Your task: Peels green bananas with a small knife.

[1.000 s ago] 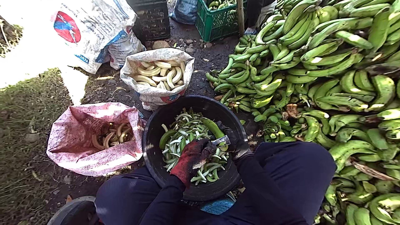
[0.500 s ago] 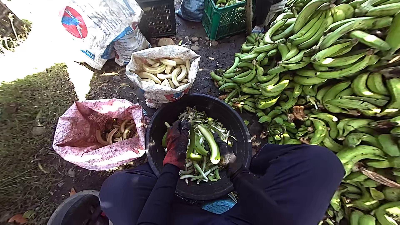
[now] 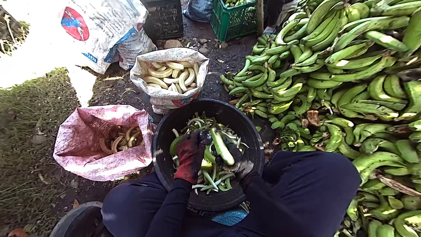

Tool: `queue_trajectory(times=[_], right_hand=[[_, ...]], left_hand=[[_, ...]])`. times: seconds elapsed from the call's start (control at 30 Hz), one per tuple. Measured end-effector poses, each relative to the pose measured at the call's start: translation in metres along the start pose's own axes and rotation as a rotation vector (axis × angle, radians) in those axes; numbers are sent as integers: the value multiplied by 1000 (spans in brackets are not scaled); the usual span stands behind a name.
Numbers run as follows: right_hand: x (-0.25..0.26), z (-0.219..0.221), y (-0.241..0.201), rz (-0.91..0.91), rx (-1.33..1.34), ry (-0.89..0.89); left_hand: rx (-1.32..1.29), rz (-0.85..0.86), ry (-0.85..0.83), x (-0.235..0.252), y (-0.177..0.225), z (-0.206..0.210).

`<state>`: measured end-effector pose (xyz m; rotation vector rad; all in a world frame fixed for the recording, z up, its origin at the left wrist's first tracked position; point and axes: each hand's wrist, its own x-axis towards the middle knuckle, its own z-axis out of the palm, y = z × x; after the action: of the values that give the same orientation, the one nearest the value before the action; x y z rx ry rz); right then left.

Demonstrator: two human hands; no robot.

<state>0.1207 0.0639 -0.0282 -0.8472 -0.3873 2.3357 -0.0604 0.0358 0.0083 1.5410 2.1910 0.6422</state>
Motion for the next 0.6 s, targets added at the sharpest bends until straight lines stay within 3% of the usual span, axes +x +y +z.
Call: queue_trajectory(times=[0.1, 0.17, 0.33, 0.47, 0.53, 0.6], right_hand=[[-8, 0, 12, 106, -38, 4], [-8, -3, 8, 66, -26, 39], [18, -6, -27, -428, -257, 264], [33, -5, -44, -654, -388, 538], [31, -5, -41, -613, -386, 463], [25, -7, -27, -468, -303, 192]], left_hand=[[-117, -129, 124, 16, -9, -11], [-235, -104, 46, 8, -2, -16], [-431, 28, -338, -31, 19, 1], [-412, 11, -363, -45, 26, 7], [-355, -15, -335, -39, 24, 10], [-248, -26, -284, -25, 18, 9]])
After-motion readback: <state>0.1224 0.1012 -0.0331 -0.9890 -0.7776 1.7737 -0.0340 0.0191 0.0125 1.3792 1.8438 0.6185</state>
